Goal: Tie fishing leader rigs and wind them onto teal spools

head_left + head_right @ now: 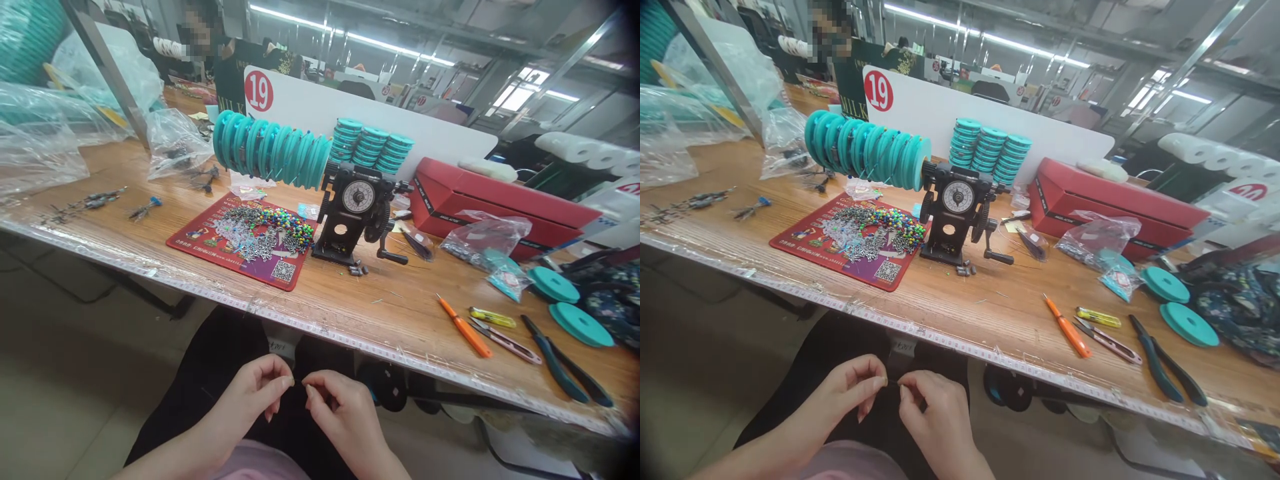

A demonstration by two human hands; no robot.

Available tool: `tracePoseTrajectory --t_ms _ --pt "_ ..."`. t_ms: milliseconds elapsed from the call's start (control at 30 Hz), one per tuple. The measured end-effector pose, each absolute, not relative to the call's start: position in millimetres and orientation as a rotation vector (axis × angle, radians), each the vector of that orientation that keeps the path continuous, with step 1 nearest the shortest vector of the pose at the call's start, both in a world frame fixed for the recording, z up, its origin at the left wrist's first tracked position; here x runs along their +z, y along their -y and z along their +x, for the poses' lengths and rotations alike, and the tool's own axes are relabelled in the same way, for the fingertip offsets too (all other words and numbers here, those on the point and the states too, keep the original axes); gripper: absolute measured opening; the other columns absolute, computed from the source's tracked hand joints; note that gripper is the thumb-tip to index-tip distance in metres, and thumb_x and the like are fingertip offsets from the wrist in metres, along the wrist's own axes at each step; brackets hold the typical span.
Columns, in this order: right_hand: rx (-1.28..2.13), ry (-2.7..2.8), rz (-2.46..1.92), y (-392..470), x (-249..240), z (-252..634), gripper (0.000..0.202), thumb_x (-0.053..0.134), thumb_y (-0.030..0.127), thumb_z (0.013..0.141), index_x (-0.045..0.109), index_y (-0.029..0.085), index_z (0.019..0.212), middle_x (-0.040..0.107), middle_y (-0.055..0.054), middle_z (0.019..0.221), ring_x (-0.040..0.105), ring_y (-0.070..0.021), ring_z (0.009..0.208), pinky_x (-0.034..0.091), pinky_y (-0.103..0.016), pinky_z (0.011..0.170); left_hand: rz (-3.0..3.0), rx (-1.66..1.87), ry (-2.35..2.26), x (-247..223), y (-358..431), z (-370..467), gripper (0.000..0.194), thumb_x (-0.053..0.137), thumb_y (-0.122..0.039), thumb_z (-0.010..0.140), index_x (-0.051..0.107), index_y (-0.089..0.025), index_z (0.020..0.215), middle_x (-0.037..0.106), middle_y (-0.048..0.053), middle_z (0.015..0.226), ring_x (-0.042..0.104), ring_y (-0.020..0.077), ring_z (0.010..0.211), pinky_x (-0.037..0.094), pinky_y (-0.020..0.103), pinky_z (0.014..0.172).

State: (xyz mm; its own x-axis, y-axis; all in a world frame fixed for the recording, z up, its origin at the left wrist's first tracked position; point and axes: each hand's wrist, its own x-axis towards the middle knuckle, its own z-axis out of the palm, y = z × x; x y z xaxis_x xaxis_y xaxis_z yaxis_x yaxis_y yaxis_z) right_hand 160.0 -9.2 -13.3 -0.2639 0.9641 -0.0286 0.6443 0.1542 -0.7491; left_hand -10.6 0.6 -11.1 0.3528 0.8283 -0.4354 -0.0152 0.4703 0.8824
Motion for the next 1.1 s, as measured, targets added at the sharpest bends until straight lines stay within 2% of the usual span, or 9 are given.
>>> tracePoseTrajectory --t_ms 200,400,567,733,833,900,967,1100 --pt "0.643 2.177 -1.444 8.5 -15.6 162.1 0.020 0.046 0.010 0.070 0.062 0.021 0.072 0.061 0.003 0.059 0.055 -0.0102 0.053 0.035 -0.020 0.052 1.190 0.535 -1.003 -22.7 -1.1 -12.7 0.017 0.054 -0.029 0.073 0.051 -0.014 0.066 0.045 -0.003 0.063 0.041 0.0103 0.057 0.033 0.022 0.052" --pt "0.523 2.249 -1.364 8.1 -20.1 161.2 0.020 0.045 0.009 0.067 0.061 0.021 0.068 0.060 0.003 0.055 0.052 -0.0105 0.050 0.031 -0.022 0.050 1.461 0.436 -1.092 -17.5 -5.5 -7.3 0.029 0.048 -0.033 0.078 0.050 -0.015 0.055 0.044 -0.003 0.064 0.043 0.0114 0.061 0.032 0.022 0.056" --pt "0.760 2.145 -1.509 9.6 -17.4 157.6 0.017 0.047 0.010 0.071 0.059 0.021 0.065 0.060 0.004 0.057 0.052 -0.0091 0.052 0.033 -0.019 0.053 1.395 0.601 -1.108 -16.2 -5.0 -4.5 0.025 0.045 -0.032 0.080 0.055 -0.016 0.063 0.047 -0.001 0.072 0.047 0.0138 0.070 0.035 0.024 0.064" --pt "1.091 1.959 -1.575 8.3 -11.0 157.2 0.017 0.046 0.013 0.074 0.060 0.020 0.067 0.061 0.003 0.061 0.054 -0.0094 0.056 0.035 -0.018 0.054 1.212 0.714 -1.012 -19.4 -3.5 -3.9 0.021 0.048 -0.027 0.079 0.056 -0.017 0.062 0.047 -0.001 0.074 0.047 0.0141 0.074 0.036 0.024 0.070" --pt "1.365 1.778 -1.550 7.6 -9.7 157.3 0.020 0.043 0.017 0.077 0.060 0.020 0.068 0.062 0.003 0.060 0.054 -0.0091 0.056 0.035 -0.017 0.051 1.077 0.787 -0.954 -18.1 -1.3 -2.9 0.020 0.049 -0.024 0.079 0.057 -0.017 0.062 0.052 0.000 0.082 0.049 0.0149 0.080 0.036 0.024 0.074" --pt "1.411 1.736 -1.570 7.4 -9.5 156.3 0.020 0.042 0.017 0.077 0.059 0.020 0.066 0.061 0.004 0.058 0.053 -0.0088 0.054 0.034 -0.017 0.050 0.992 0.814 -0.931 -17.0 0.9 -1.6 0.020 0.048 -0.024 0.080 0.056 -0.017 0.063 0.056 0.001 0.082 0.050 0.0150 0.080 0.037 0.024 0.074" --pt "1.302 1.802 -1.608 7.3 -9.1 154.3 0.019 0.044 0.015 0.074 0.058 0.020 0.063 0.059 0.004 0.056 0.051 -0.0085 0.053 0.032 -0.018 0.050 0.932 0.826 -0.927 -16.9 2.7 -0.5 0.020 0.048 -0.024 0.081 0.056 -0.018 0.064 0.058 0.000 0.078 0.051 0.0148 0.077 0.037 0.025 0.073" --pt "0.861 2.042 -1.590 7.0 -9.5 150.0 0.014 0.046 0.011 0.067 0.055 0.019 0.059 0.054 0.004 0.054 0.047 -0.0089 0.053 0.030 -0.020 0.052 0.881 0.838 -0.958 -18.7 4.5 -0.8 0.019 0.050 -0.025 0.080 0.055 -0.017 0.063 0.058 0.000 0.076 0.050 0.0150 0.078 0.036 0.024 0.074"
